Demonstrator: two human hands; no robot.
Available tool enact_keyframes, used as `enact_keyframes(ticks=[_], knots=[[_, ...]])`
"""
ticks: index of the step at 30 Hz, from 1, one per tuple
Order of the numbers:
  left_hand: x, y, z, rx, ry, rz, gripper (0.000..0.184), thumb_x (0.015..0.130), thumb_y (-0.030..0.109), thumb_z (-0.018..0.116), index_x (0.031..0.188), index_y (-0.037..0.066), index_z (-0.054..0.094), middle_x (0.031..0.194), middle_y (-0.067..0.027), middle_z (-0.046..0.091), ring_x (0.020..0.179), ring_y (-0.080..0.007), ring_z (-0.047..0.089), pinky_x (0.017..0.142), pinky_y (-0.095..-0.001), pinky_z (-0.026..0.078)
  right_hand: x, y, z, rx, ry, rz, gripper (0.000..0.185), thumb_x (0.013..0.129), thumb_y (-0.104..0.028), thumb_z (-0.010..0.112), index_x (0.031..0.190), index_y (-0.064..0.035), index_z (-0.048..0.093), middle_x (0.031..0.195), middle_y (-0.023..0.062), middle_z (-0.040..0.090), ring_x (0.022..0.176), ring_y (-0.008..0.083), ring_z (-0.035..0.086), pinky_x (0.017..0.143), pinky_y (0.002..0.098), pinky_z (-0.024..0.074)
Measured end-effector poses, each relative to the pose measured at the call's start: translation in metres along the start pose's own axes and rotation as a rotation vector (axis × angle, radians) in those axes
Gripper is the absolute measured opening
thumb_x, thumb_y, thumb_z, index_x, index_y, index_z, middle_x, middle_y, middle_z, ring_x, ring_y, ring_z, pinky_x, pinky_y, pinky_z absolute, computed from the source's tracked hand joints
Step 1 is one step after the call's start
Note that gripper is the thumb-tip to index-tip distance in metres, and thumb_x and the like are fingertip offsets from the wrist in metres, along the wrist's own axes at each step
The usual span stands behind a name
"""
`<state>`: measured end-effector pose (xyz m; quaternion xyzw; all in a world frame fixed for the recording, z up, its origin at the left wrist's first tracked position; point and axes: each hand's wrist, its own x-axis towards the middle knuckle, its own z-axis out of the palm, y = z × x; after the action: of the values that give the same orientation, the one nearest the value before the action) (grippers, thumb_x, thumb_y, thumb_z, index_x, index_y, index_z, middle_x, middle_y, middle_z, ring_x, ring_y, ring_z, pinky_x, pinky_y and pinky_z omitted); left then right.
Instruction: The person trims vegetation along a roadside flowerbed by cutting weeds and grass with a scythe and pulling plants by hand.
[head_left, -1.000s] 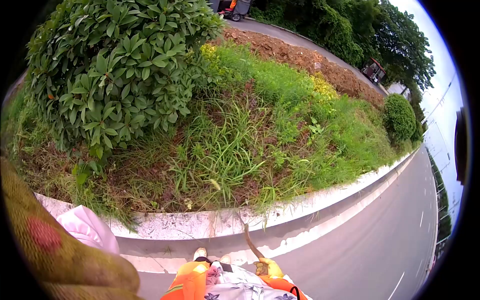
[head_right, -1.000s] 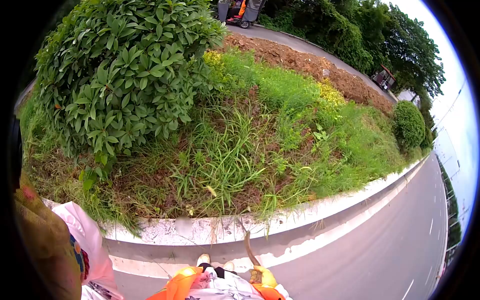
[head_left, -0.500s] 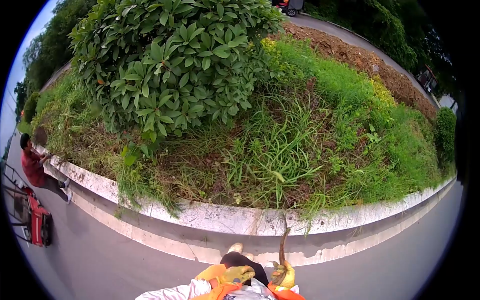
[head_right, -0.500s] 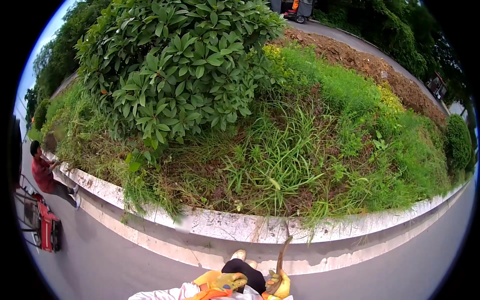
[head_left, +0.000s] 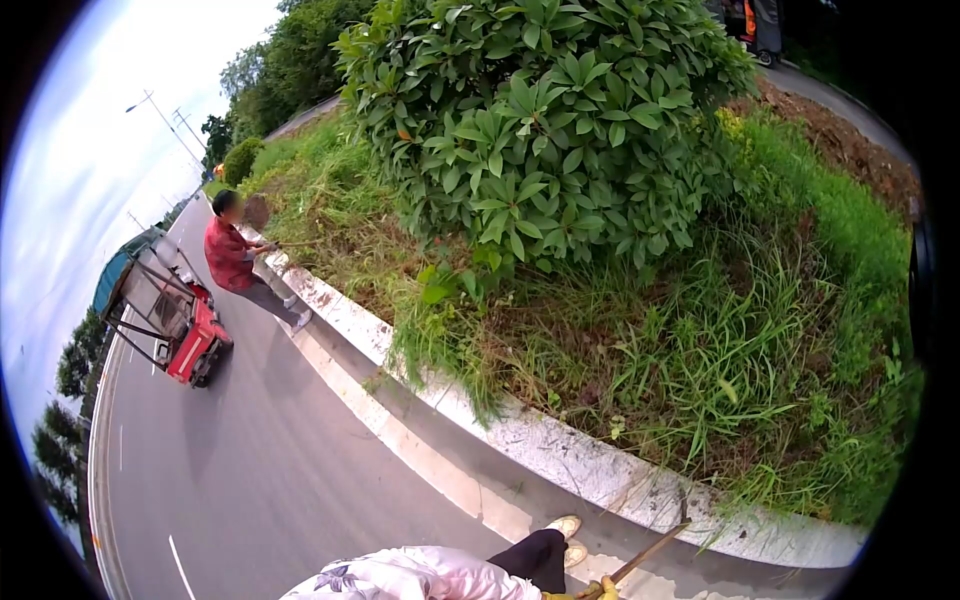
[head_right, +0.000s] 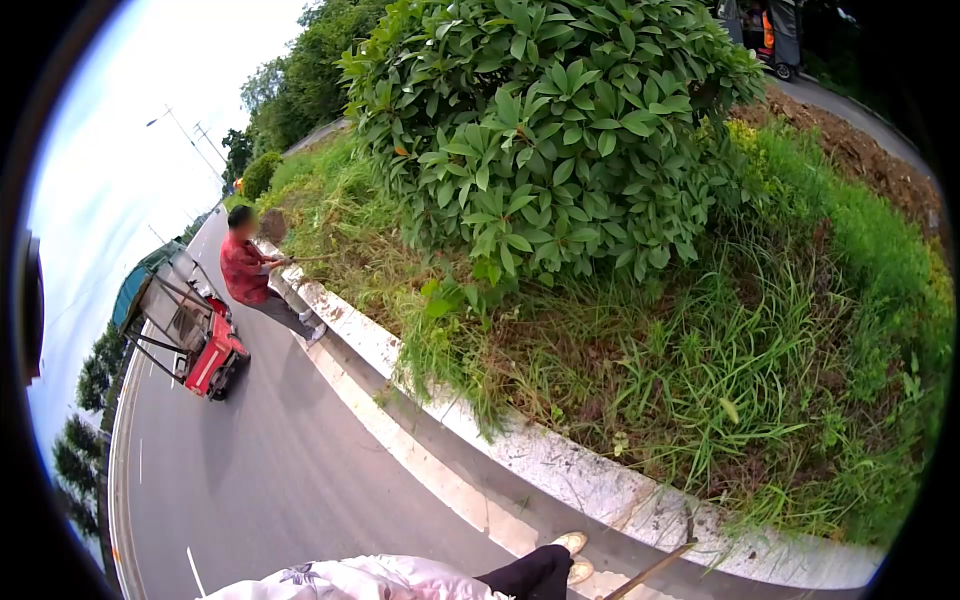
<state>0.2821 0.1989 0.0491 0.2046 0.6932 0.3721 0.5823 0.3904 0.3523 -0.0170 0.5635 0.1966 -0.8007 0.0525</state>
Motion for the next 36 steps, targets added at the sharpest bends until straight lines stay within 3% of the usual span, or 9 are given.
enact_keyframes(ticks=[11, 15, 19, 21, 27, 31, 33, 34, 36], knots=[[0.016, -0.091, 0.134, -0.502, -0.046, -0.031, 0.034, 0.088, 0.031, 0.062, 0.107, 0.004, 0.055, 0.092, -0.0122, 0.063, 0.087, -0.0266, 0.063, 0.077, -0.0346, 0.048, 0.001, 0.023, -0.032, 0.418, -0.132, 0.053, 0.011, 0.086, -0.020, 0.060, 0.085, -0.0093, 0.057, 0.061, -0.0041, 0.044, 0.050, 0.0118, 0.044, 0.047, 0.0279, 0.0393], [0.024, -0.048, 0.100, -0.003, -0.248, -0.145, 0.030, 0.083, 0.023, 0.068, 0.104, 0.004, 0.056, 0.088, -0.0102, 0.062, 0.083, -0.0250, 0.062, 0.073, -0.0331, 0.048, 0.006, 0.033, -0.045, 0.439, 0.134, -0.030, 0.014, 0.082, -0.021, 0.062, 0.086, -0.0087, 0.057, 0.064, -0.0028, 0.045, 0.052, 0.0129, 0.045, 0.047, 0.0279, 0.0396], [0.068, -0.054, 0.106, 0.118, -0.279, 0.133, 0.033, 0.085, 0.033, 0.067, 0.099, 0.005, 0.058, 0.084, -0.0097, 0.060, 0.080, -0.0230, 0.060, 0.067, -0.0347, 0.047, 0.034, 0.046, -0.086, 0.689, 0.147, -0.205, 0.016, 0.082, -0.025, 0.064, 0.081, -0.0114, 0.055, 0.064, -0.0040, 0.046, 0.052, 0.0109, 0.046, 0.051, 0.0296, 0.0418], [0.099, -0.042, 0.103, 0.304, -0.406, -0.021, 0.035, 0.083, 0.033, 0.066, 0.096, 0.002, 0.057, 0.073, -0.0128, 0.061, 0.069, -0.0276, 0.062, 0.062, -0.0346, 0.047, 0.024, 0.026, -0.076, 0.724, 0.330, -0.353, 0.018, 0.083, -0.027, 0.064, 0.081, -0.0127, 0.053, 0.063, -0.0040, 0.045, 0.053, 0.0102, 0.046, 0.050, 0.0285, 0.0417], [0.178, -0.067, 0.088, 0.558, -0.514, 0.224, 0.037, 0.082, 0.032, 0.058, 0.100, 0.000, 0.057, 0.085, -0.0212, 0.065, 0.081, -0.0377, 0.063, 0.069, -0.0438, 0.048, 0.067, 0.020, -0.073, 0.887, 0.339, -0.464, 0.028, 0.083, -0.034, 0.063, 0.070, -0.0187, 0.044, 0.057, -0.0053, 0.038, 0.047, 0.0132, 0.041, 0.044, 0.0304, 0.0370], [0.194, -0.081, -0.047, 0.527, -0.260, 0.483, 0.039, 0.081, 0.032, 0.062, 0.104, 0.001, 0.058, 0.088, -0.0171, 0.066, 0.084, -0.0335, 0.064, 0.072, -0.0401, 0.049, 0.144, 0.020, 0.043, 0.979, 0.199, -0.511, 0.030, 0.082, -0.037, 0.063, 0.069, -0.0189, 0.043, 0.057, -0.0040, 0.039, 0.047, 0.0147, 0.041, 0.044, 0.0320, 0.0378], [0.135, -0.169, -0.195, 0.191, -0.114, 0.248, 0.031, 0.083, 0.023, 0.067, 0.108, 0.006, 0.063, 0.081, -0.0031, 0.065, 0.075, -0.0228, 0.063, 0.064, -0.0352, 0.050, 0.212, 0.088, 0.197, 0.702, 0.158, -0.323, 0.028, 0.082, -0.031, 0.065, 0.074, -0.0096, 0.048, 0.056, 0.0006, 0.045, 0.049, 0.0181, 0.048, 0.045, 0.0390, 0.0431], [0.048, -0.153, -0.272, 0.072, -0.040, -0.487, 0.032, 0.081, 0.022, 0.069, 0.108, 0.006, 0.063, 0.077, -0.0074, 0.063, 0.067, -0.0247, 0.061, 0.054, -0.0352, 0.047, 0.211, 0.131, 0.287, -0.001, 0.129, -0.228, 0.029, 0.080, -0.031, 0.066, 0.070, -0.0047, 0.058, 0.054, 0.0064, 0.054, 0.047, 0.0218, 0.054, 0.046, 0.0361, 0.0439], [-0.033, -0.223, -0.351, 0.143, 0.310, -0.495, 0.022, 0.083, 0.019, 0.063, 0.102, 0.007, 0.063, 0.076, -0.0064, 0.063, 0.067, -0.0233, 0.060, 0.057, -0.0364, 0.045, 0.183, 0.234, 0.446, 0.109, -0.116, 0.120, 0.024, 0.078, -0.019, 0.065, 0.066, 0.0009, 0.060, 0.057, 0.0099, 0.059, 0.047, 0.0212, 0.057, 0.047, 0.0350, 0.0448]])
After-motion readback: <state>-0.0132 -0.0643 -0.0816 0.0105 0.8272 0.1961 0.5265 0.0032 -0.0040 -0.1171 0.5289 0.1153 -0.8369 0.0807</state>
